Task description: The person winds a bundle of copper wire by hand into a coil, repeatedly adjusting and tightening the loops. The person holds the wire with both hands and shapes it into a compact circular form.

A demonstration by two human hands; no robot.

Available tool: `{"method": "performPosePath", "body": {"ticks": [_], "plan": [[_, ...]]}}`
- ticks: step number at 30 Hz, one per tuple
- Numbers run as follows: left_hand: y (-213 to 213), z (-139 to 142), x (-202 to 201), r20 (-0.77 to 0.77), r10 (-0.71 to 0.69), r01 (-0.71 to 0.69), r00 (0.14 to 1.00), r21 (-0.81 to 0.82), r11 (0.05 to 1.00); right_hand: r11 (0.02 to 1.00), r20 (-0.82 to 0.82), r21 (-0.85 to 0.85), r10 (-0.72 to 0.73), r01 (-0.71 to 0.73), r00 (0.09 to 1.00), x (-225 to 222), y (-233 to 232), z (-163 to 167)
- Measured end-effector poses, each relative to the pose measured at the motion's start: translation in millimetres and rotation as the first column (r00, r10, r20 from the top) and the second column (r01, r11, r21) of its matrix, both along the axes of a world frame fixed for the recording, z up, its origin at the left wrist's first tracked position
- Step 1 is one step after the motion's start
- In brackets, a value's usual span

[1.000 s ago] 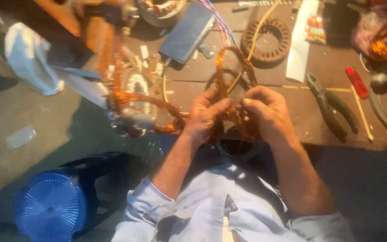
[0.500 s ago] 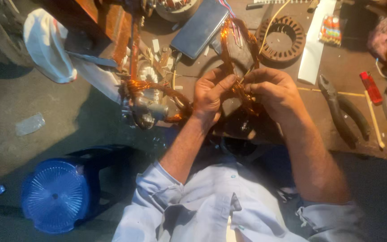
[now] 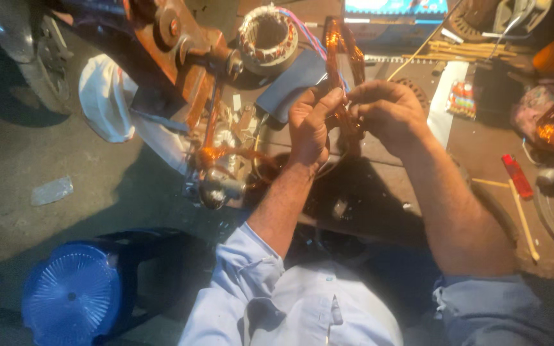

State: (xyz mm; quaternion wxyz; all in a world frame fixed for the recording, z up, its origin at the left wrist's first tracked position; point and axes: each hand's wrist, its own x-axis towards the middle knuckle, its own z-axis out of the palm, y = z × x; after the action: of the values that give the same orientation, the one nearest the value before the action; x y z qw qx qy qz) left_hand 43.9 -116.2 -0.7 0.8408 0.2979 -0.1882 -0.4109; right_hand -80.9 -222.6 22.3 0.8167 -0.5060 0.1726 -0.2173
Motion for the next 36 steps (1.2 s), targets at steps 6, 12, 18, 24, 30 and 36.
{"method": "performPosePath", "body": {"ticks": [6, 12, 18, 24, 30, 36], "plan": [[-30.5, 7.3, 13.5, -0.043, -0.163, 0.164, 0.986, 0.007, 0.986, 0.995, -0.024, -0.008, -0.101, 0.101, 0.995, -6.8, -5.5, -4.1], [-44.2, 16.4, 13.6, -0.061, -0.283, 0.282, 0.957, -0.023, 0.959, 0.992, 0.114, 0.038, -0.124, 0.12, 0.986, -7.8, -14.4, -1.9], [-55.5, 27.9, 17.6, -0.083, -0.274, 0.273, 0.958, -0.03, 0.962, 0.992, 0.098, 0.01, -0.125, 0.125, 0.987, -3.4, -29.3, 17.3], [-72.6, 27.4, 33.2, -0.057, -0.258, 0.257, 0.964, -0.024, 0.966, 0.987, 0.18, 0.091, -0.147, 0.132, 0.973, 15.7, -35.2, 22.4], [-78.6, 20.2, 36.8, -0.218, -0.297, 0.293, 0.93, -0.05, 0.955, 0.973, 0.184, 0.186, -0.172, 0.137, 0.968, 26.1, -45.3, 19.0], [-72.1, 17.7, 32.9, -0.223, -0.288, 0.269, 0.931, -0.112, 0.957, 0.982, 0.234, 0.131, -0.165, 0.137, 0.958, 29.6, -41.5, 12.5]]}}
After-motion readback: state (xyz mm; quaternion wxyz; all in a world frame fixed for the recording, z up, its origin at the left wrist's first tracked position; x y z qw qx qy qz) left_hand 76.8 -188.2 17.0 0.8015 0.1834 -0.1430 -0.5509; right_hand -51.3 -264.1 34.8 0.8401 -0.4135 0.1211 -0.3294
